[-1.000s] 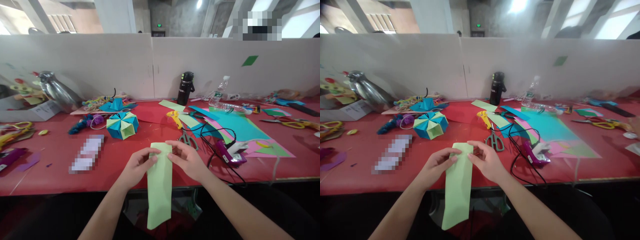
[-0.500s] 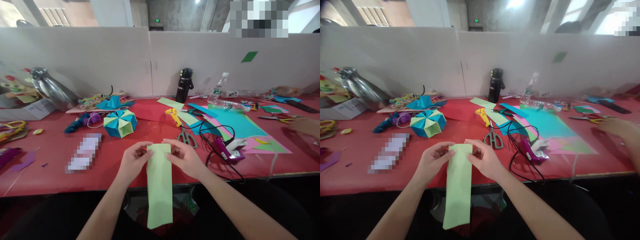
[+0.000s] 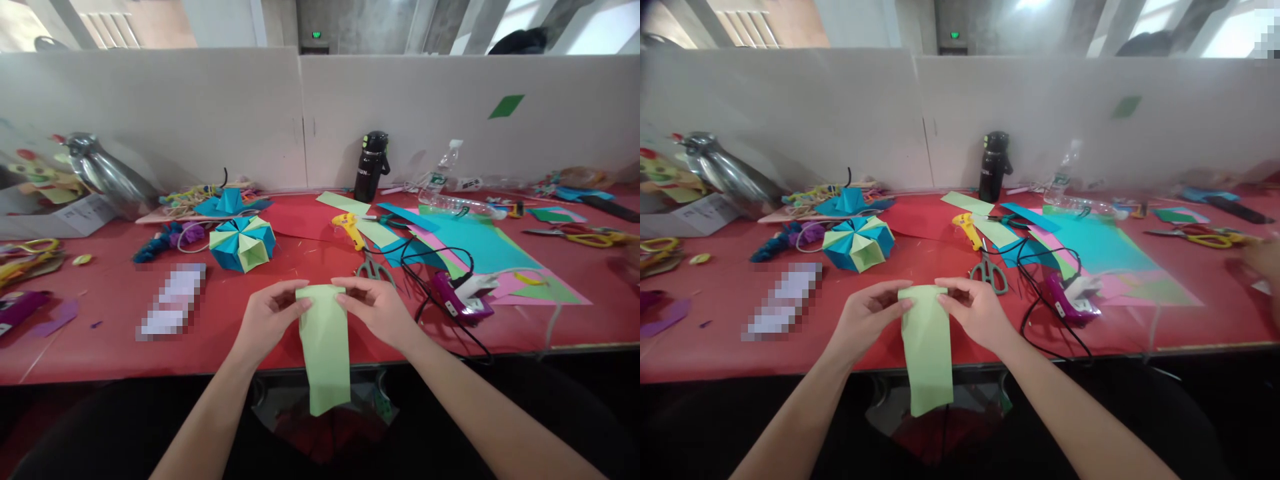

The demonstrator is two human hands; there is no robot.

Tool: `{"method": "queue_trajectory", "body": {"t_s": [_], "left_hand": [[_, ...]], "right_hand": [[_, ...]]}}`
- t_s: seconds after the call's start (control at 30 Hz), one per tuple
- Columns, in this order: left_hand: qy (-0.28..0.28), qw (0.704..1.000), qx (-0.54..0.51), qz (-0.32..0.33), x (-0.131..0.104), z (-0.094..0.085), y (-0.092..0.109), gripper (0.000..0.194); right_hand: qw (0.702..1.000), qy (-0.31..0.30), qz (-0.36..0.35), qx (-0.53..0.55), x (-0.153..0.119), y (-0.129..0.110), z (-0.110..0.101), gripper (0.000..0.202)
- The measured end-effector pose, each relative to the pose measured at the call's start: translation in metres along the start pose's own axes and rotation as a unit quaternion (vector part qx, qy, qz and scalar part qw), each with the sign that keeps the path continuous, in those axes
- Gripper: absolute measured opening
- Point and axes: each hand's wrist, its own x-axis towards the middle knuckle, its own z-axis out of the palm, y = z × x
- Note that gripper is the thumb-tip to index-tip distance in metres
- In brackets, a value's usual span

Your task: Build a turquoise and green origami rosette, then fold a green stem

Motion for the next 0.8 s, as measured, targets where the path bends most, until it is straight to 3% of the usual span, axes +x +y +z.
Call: {"method": "queue_trajectory", "body": {"t_s": [0.13,0.37,0.67,0.8], "left_hand": [[-0.022,0.999,0.027,0.021,-0.0003,-0.0008,-0.0011,0.041],[-0.019,0.988,0.122,0.096,-0.0004,-0.0046,-0.0017,0.021],[-0.02,0.993,0.101,0.063,-0.0006,-0.0044,-0.0051,0.027],[-0.007,0.998,0.039,0.044,0.0007,-0.0005,-0.0049,0.032]], "right_hand": [[1.0,-0.001,-0.01,-0.018,0.0002,0.0014,-0.0007,0.031],[0.997,-0.003,-0.042,-0.071,-0.0009,-0.0023,0.0005,0.021],[0.998,-0.008,-0.021,-0.057,-0.0001,-0.0005,-0.0012,0.029],[1.0,-0.025,0.0,-0.011,0.0012,0.0013,-0.0007,0.03]]}}
